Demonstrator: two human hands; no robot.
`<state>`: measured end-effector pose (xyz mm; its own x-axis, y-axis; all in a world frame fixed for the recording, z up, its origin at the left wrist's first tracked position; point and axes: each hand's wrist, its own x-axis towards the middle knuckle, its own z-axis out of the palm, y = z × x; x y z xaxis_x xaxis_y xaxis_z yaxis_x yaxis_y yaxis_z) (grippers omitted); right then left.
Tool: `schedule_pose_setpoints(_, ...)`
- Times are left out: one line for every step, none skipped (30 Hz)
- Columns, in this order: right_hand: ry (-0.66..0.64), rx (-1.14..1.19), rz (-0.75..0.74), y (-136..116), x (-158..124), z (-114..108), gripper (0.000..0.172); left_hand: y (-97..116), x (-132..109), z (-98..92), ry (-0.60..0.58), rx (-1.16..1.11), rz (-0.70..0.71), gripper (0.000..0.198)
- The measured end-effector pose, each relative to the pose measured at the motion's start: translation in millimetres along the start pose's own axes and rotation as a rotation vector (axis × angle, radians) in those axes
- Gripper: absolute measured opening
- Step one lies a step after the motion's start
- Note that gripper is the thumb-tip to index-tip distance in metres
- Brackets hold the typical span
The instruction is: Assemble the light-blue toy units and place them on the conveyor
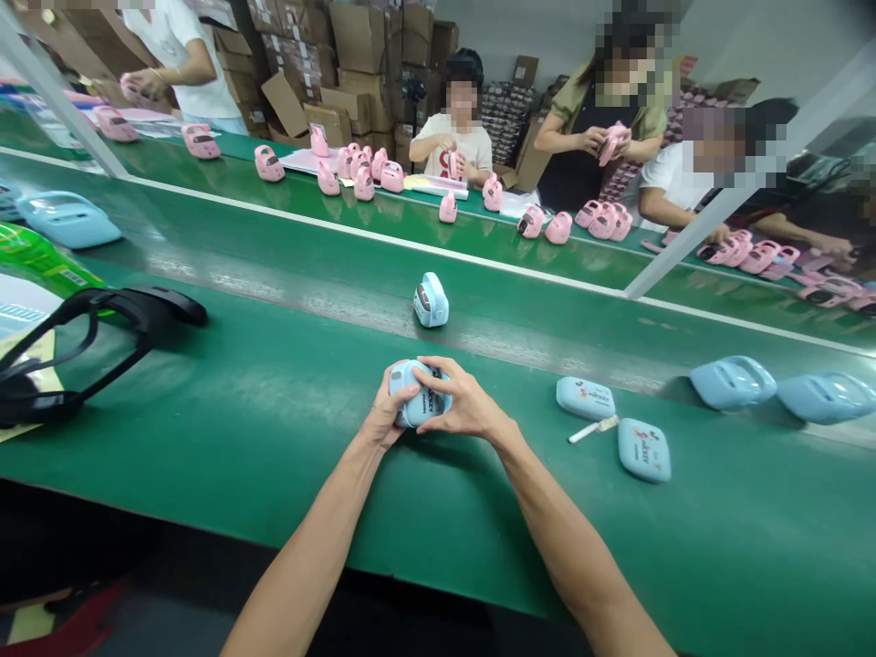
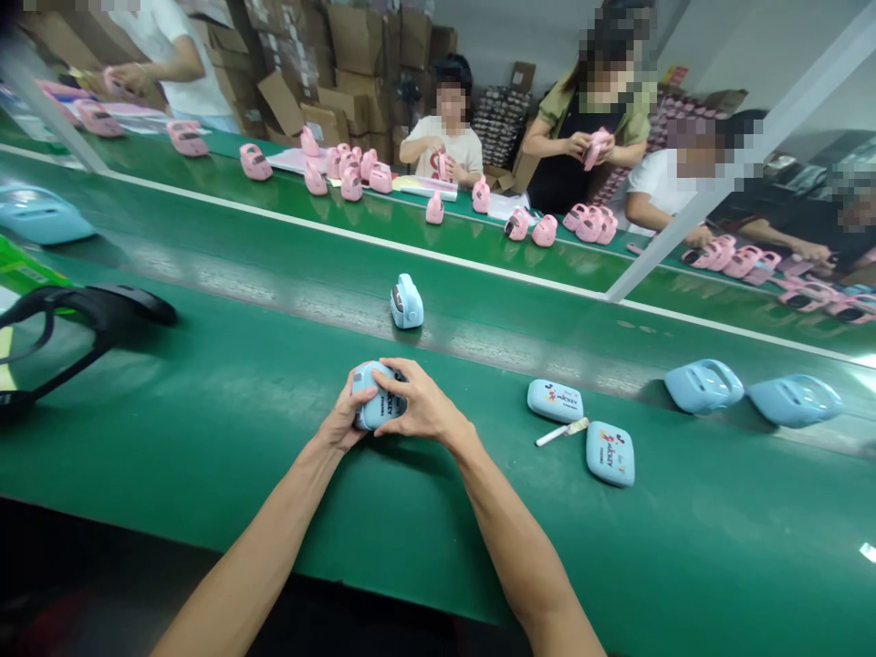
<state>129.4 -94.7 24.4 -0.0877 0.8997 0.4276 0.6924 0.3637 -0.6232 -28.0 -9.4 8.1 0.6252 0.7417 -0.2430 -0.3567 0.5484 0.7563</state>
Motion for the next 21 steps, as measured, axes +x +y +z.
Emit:
schedule_pose_setpoints(0.007,0.006,0.005,-0.2,0.2,0.9,0.098,-0.1,-0.1,0.4,0.005,-0.003,0.004,0.064)
schedule_pose_setpoints(0.012,0.013,0.011,-0.5,0.4,1.6,0.098,-0.3,-0.1,0.6,0.011,-0.008,0.007,0.064)
schedule_pose_setpoints(0.013,0.021,0.016,-0.9,0.6,2.2,0.098,-0.8,0.1,0.6,0.018,-0.014,0.011,0.064)
schedule_pose_setpoints(0.013,0.029,0.022,-1.3,0.9,2.6,0.099,-1.4,0.5,0.3,0.024,-0.021,0.013,0.064)
schedule_pose_setpoints(0.012,0.038,0.030,-1.7,1.2,2.9,0.100,-2.3,1.2,-0.3,0.028,-0.029,0.014,0.064)
schedule_pose_setpoints(0.010,0.045,0.040,-2.1,1.6,3.0,0.100,-3.3,2.0,-1.2,0.031,-0.037,0.016,0.063)
schedule_pose_setpoints(0.006,0.052,0.053,-2.5,2.0,3.2,0.101,-4.4,3.0,-2.2,0.033,-0.046,0.015,0.063)
schedule_pose_setpoints(0.001,0.058,0.067,-2.9,2.5,3.3,0.101,-5.5,4.1,-3.3,0.032,-0.053,0.014,0.062)
schedule_pose_setpoints(-0.004,0.063,0.082,-3.3,3.1,3.4,0.101,-6.4,5.1,-4.4,0.030,-0.060,0.012,0.062)
schedule_pose_setpoints(-0.008,0.071,0.094,-3.7,3.6,3.7,0.101,-7.2,6.1,-5.2,0.026,-0.066,0.009,0.061)
schedule_pose_setpoints(-0.013,0.078,0.103,-4.1,4.2,4.2,0.101,-7.7,6.9,-5.8,0.023,-0.070,0.010,0.061)
schedule_pose_setpoints(-0.016,0.086,0.108,-4.4,4.7,4.9,0.101,-8.0,7.5,-6.0,0.022,-0.074,0.013,0.060)
schedule_pose_setpoints(-0.017,0.091,0.110,-4.7,5.1,5.7,0.101,-8.1,7.8,-6.0,0.024,-0.077,0.015,0.059)
schedule_pose_setpoints(-0.015,0.094,0.109,-4.9,5.4,6.7,0.101,-8.0,8.0,-5.7,0.028,-0.079,0.016,0.058)
schedule_pose_setpoints(-0.012,0.093,0.107,-4.8,5.5,7.7,0.102,-7.8,8.0,-5.2,0.035,-0.082,0.017,0.057)
schedule_pose_setpoints(-0.009,0.090,0.102,-4.3,5.4,8.6,0.102,-7.6,7.8,-4.7,0.042,-0.084,0.016,0.056)
schedule_pose_setpoints(-0.006,0.086,0.095,-3.5,5.1,9.2,0.102,-7.4,7.5,-4.2,0.046,-0.085,0.015,0.056)
schedule_pose_setpoints(-0.002,0.085,0.084,-2.2,4.7,9.5,0.102,-7.2,7.2,-3.8,0.045,-0.082,0.012,0.056)
schedule_pose_setpoints(0.000,0.085,0.069,-0.7,4.2,9.5,0.102,-6.8,6.7,-3.6,0.043,-0.075,0.013,0.057)
schedule_pose_setpoints(0.001,0.088,0.047,0.9,3.8,9.0,0.102,-6.4,6.3,-3.6,0.041,-0.065,0.020,0.058)
schedule_pose_setpoints(0.000,0.091,0.020,2.4,3.4,8.3,0.104,-5.7,5.8,-3.8,0.036,-0.051,0.028,0.060)
